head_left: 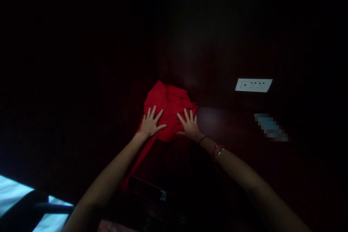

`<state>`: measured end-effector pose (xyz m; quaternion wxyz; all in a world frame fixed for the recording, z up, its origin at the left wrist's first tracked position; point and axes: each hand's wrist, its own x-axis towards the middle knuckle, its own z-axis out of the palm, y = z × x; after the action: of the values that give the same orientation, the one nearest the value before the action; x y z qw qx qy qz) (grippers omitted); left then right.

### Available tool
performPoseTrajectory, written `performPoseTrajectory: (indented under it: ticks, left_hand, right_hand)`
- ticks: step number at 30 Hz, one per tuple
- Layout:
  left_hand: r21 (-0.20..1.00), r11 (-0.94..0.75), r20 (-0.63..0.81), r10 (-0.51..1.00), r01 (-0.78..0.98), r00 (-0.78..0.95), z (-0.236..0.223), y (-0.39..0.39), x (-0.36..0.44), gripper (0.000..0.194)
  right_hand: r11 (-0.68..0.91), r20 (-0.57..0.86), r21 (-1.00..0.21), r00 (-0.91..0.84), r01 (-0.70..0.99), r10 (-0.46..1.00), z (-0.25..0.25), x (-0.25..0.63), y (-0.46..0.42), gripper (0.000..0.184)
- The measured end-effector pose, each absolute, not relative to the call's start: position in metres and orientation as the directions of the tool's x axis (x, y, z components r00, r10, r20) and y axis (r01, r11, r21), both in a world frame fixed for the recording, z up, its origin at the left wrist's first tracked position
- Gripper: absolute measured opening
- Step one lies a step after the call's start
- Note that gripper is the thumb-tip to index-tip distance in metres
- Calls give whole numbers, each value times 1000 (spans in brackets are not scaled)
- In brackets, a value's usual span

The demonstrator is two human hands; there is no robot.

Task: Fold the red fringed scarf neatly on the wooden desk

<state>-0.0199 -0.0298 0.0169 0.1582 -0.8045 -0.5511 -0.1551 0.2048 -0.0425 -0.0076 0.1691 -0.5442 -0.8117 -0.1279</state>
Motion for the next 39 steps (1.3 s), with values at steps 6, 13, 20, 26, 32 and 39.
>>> performPoseTrajectory:
  ticks: [6, 13, 20, 26, 32, 39]
  left_hand:
    - [-122, -396, 463, 788, 910, 405, -17, -31, -33, 90]
    - [-72, -306, 498, 814, 949, 300, -17, -12, -26, 95]
    - [-69, -184, 556, 809, 980, 191, -8, -25, -20, 90]
    - [-87, -172, 603, 775, 981, 189, -2, -20, -22, 84]
    - [-96, -162, 608, 772, 982, 187, -1, -17, -20, 82]
    - [4, -276, 566, 793, 961, 226, 8, -52, -25, 77]
  right_hand:
    - [358, 491, 52, -336, 932, 804, -9, 192, -13, 99]
    - [398, 500, 30, -358, 917, 788, -3, 186, 1, 97]
    - [422, 476, 33, -386, 906, 791, 7, 181, 7, 96]
    - [445, 514, 10, -386, 896, 766, 6, 177, 15, 93]
    - [541, 281, -159, -487, 826, 827, 23, 192, 10, 99]
    - [587, 495, -300, -403, 752, 770, 75, 191, -9, 38]
